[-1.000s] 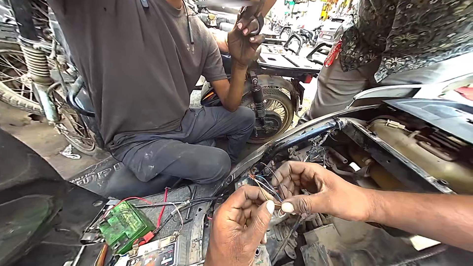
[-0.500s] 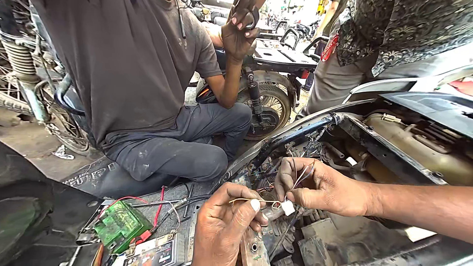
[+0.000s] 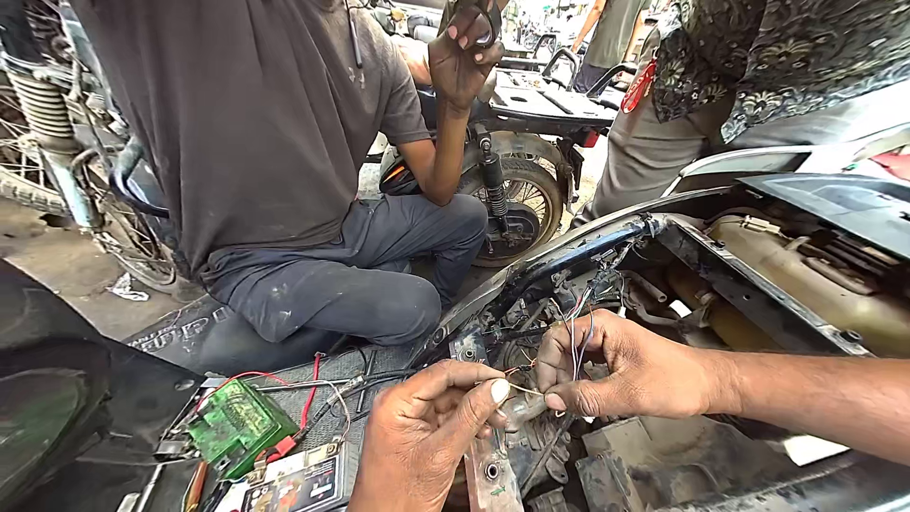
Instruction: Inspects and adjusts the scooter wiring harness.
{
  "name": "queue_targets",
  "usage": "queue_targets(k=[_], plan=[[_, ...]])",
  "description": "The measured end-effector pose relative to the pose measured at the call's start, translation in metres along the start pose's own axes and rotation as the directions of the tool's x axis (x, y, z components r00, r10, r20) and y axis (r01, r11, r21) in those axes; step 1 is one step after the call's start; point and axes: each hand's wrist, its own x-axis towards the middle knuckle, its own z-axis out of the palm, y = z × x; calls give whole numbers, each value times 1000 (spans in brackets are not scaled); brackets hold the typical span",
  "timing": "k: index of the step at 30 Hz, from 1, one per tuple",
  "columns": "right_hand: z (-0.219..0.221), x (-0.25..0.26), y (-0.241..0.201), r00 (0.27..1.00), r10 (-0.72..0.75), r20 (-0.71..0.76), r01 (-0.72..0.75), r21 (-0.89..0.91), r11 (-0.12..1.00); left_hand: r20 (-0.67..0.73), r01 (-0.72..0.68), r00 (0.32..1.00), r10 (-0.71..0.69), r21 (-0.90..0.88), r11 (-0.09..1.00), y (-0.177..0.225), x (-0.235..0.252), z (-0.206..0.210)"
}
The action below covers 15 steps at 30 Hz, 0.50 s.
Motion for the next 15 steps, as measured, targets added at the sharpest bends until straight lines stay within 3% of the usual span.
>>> queue_targets(k=[3, 7, 11, 15], plan=[[1, 2, -1, 999, 39, 1, -39, -8, 999, 74, -31, 997, 26, 69, 997, 1, 4, -11], [2, 2, -1, 999, -24, -20, 24, -25, 999, 148, -76, 988, 50, 179, 981, 4, 7, -22], [-3, 2, -5, 994, -73, -82, 70, -30, 997, -74, -40, 996, 60, 243, 969, 19, 18, -31], [-3, 0, -2, 986, -84, -146, 84, -10, 996, -325, -30, 935, 139, 320, 947, 19, 37, -52]])
